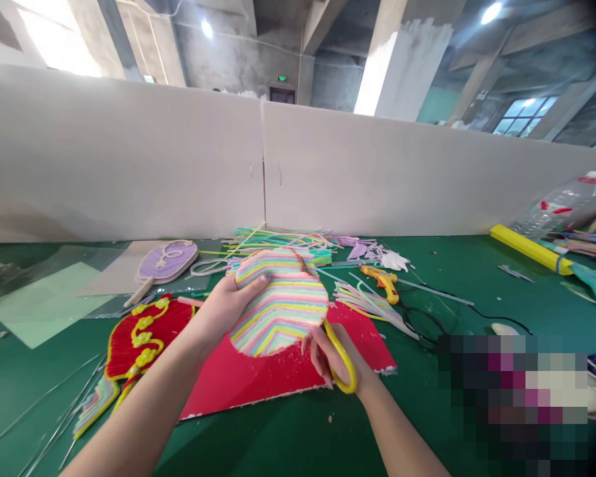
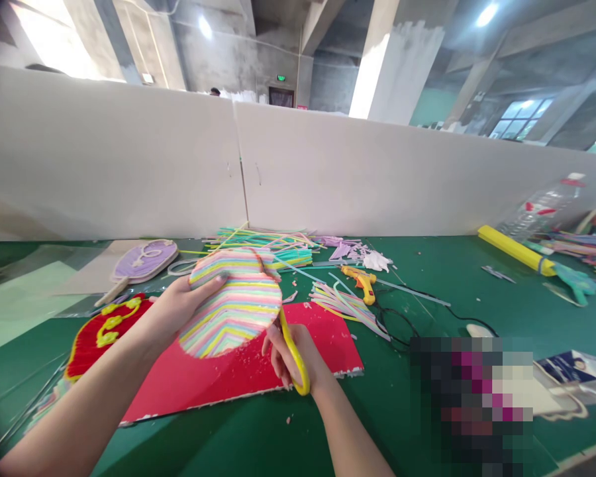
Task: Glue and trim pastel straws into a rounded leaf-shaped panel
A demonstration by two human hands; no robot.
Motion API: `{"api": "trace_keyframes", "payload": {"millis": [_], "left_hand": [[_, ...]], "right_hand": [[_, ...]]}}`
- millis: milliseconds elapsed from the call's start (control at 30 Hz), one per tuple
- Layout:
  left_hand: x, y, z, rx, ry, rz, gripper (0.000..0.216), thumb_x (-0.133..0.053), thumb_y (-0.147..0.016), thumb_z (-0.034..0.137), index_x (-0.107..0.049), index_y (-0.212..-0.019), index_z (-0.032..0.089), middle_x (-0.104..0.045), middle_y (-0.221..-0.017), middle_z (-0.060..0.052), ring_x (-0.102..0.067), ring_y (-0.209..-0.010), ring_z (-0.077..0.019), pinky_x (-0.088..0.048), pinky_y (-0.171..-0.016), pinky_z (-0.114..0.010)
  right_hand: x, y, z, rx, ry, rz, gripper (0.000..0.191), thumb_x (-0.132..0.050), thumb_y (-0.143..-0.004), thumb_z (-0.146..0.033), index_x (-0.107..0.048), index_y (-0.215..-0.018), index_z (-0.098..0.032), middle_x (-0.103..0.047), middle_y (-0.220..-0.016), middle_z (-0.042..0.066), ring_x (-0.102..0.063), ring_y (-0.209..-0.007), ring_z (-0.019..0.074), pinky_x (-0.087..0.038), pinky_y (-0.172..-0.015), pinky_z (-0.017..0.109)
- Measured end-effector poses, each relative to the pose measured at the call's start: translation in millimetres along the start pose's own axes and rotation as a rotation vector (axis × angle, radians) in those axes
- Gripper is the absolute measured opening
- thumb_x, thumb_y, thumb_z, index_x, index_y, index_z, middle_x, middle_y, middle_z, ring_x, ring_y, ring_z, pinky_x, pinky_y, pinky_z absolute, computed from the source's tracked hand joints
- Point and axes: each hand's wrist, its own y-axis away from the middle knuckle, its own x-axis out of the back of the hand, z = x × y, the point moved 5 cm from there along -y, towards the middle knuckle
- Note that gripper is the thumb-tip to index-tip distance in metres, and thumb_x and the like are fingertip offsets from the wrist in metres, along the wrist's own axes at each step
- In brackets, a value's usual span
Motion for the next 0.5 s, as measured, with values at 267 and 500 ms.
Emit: {"api": "trace_keyframes", "payload": {"millis": [267,500], "left_hand": [[-3.1,-2.8,-7.6,0.156,0.159,-0.078,0.03,-0.067,-0.079,0.032,-0.068,-0.101,0.012,-0.075,-0.08,-0.011,-0.07,-0.06,-0.0195,-0.058,-0.061,-0.026],[-7.1,-3.4,-7.0,0.119,0.127,-0.034,0.028,-0.065,-0.081,0.031,-0.068,-0.102,0.013,-0.075,-0.079,-0.009,-0.07,-0.062,-0.0199,-0.058,-0.061,-0.027]], "right_hand": [[-1.4,1.1,-5.7,0.002,-0.028,-0.018,0.058,-0.042,-0.08,-0.07,-0.054,-0.067,-0.015,-0.045,-0.035,-0.006,-0.037,-0.023,0.0047,-0.027,-0.028,0.014],[-0.8,-2.4,1.2,-0.012,-0.129,-0.075,0.057,-0.044,-0.079,-0.071,-0.053,-0.066,-0.016,-0.045,-0.037,-0.007,-0.035,-0.024,0.0037,-0.025,-0.028,0.014]]}}
